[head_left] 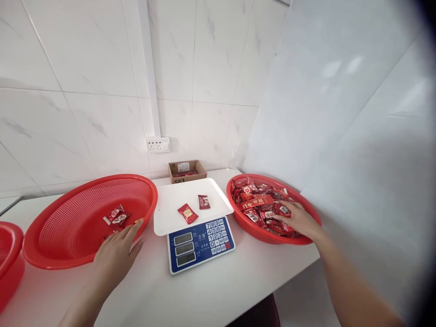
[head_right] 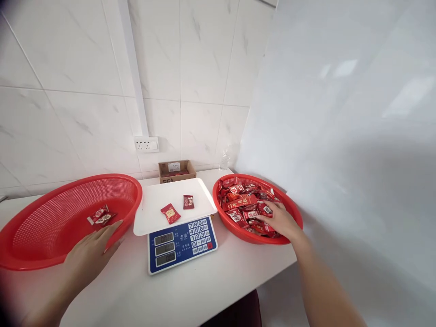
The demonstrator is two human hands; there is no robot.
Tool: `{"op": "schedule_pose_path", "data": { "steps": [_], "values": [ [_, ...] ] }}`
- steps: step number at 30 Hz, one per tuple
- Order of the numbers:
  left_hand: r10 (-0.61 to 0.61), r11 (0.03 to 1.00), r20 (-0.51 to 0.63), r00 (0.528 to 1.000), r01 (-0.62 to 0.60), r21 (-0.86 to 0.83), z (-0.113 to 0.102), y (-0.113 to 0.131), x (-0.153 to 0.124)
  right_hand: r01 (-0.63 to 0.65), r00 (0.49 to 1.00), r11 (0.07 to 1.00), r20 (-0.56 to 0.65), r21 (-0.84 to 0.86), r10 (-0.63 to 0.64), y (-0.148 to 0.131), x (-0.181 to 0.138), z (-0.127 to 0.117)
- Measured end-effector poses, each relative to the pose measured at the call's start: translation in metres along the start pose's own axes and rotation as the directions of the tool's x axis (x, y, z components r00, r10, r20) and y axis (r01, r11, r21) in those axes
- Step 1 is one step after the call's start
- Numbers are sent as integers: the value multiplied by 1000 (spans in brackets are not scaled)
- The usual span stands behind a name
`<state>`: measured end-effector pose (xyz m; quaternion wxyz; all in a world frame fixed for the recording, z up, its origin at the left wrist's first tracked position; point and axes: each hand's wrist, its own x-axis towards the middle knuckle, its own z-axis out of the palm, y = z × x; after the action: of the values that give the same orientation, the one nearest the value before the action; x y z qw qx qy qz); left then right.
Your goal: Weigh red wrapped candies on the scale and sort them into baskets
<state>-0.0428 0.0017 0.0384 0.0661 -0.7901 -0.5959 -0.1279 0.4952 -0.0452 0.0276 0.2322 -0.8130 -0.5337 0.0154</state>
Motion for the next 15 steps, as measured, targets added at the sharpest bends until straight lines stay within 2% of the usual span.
{"op": "schedule_pose_path", "data": {
  "steps": [2,5,7,9,12,15],
  "values": [
    [12,1000,-16,1000,-12,0,0,0,0,-1,999,998,-32,68,3,0,5,1],
    [18,1000,-17,1000,-18,-5,0,-1,-1,-73,991,981,-98,178,91,-2,9,-3],
    [15,1000,-6,1000,-15,-13,0,-2,-1,-109,966,965,-202,239,159,-8,10,-9],
    [8,1000,-2,1000,-8,-21,0,-2,-1,-115,921,947,-326,299,214,-19,11,-15],
    [-12,1000,-15,1000,12,-25,0,0,-1,-41,871,915,-434,402,230,-50,13,-21],
    [-7,999,-35,999,6,-38,1,2,-1,141,899,870,-429,473,87,-99,14,-12]
  ]
}}
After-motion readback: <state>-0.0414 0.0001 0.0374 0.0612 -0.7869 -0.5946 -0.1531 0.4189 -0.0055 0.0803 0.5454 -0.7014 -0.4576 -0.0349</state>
